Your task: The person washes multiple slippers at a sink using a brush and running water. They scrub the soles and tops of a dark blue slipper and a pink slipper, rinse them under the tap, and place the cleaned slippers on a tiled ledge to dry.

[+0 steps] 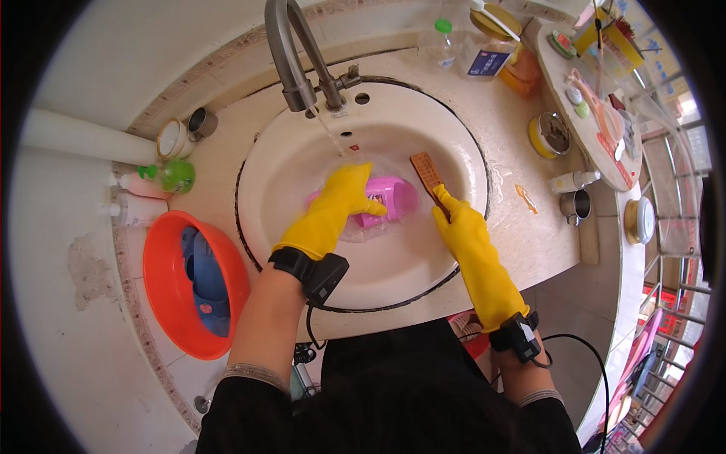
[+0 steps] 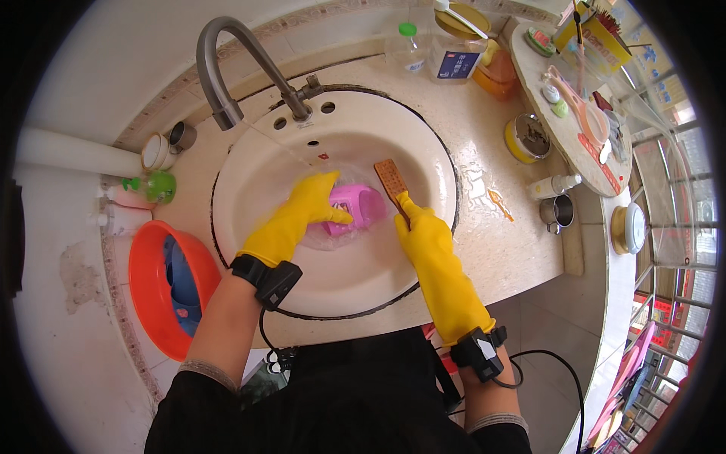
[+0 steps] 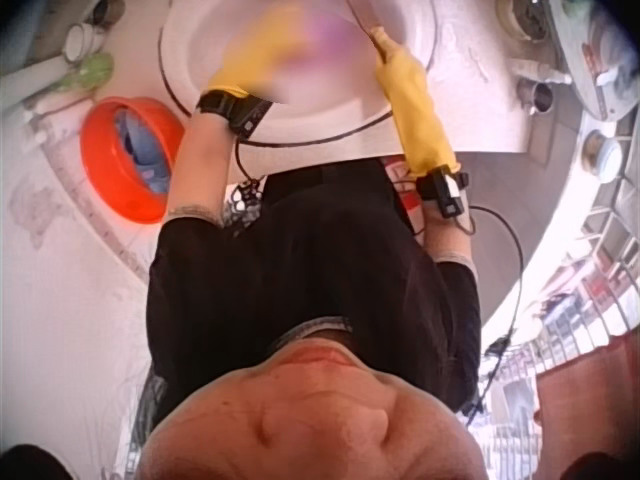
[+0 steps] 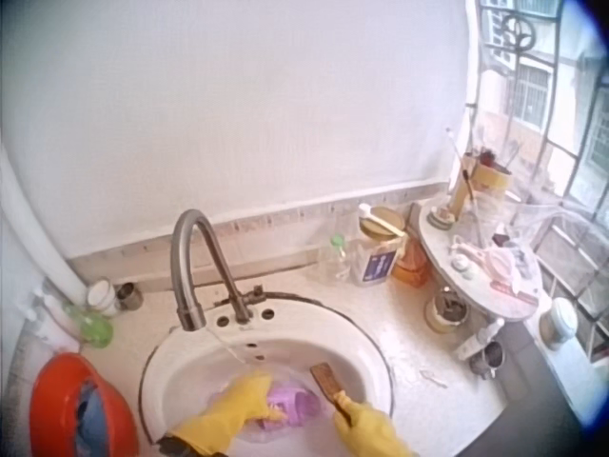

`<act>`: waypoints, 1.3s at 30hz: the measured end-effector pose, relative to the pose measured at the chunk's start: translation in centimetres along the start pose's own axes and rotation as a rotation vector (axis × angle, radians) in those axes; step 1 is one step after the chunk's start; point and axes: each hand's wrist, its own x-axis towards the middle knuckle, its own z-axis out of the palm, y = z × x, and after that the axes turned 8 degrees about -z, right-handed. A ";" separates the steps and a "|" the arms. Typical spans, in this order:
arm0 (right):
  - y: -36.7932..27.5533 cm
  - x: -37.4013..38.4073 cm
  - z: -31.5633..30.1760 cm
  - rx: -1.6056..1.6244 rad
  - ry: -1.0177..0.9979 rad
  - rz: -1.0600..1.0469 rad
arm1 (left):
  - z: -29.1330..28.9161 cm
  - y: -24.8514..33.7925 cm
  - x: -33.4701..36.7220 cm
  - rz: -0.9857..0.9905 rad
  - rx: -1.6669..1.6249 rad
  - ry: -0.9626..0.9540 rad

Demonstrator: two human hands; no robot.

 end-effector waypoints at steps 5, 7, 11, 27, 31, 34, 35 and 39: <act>-3.0 -0.5 1.5 -0.076 -0.069 0.019 | 0.4 1.0 -2.1 -0.149 0.233 -0.226; -4.3 -0.7 2.6 -0.040 -0.150 -0.060 | 1.1 1.5 -2.6 -0.187 0.263 -0.157; -4.9 -0.3 3.6 -0.012 -0.155 -0.127 | 2.3 2.3 -4.0 -0.270 0.237 0.018; -1.8 1.3 3.0 0.382 0.042 0.084 | 1.0 2.7 -4.3 -0.539 -0.007 0.156; -2.0 1.3 3.2 0.976 -0.032 0.348 | -0.1 2.0 -4.2 -0.599 -0.369 0.131; -3.3 1.1 2.8 1.145 -0.013 0.362 | -0.5 2.4 -4.5 -0.522 -0.791 0.096; -3.7 1.1 2.4 1.168 -0.039 0.362 | -0.8 2.8 -4.5 -0.461 -0.954 0.078; -4.9 0.7 1.2 1.194 -0.063 0.324 | -3.0 4.4 -5.0 -0.361 -1.290 0.047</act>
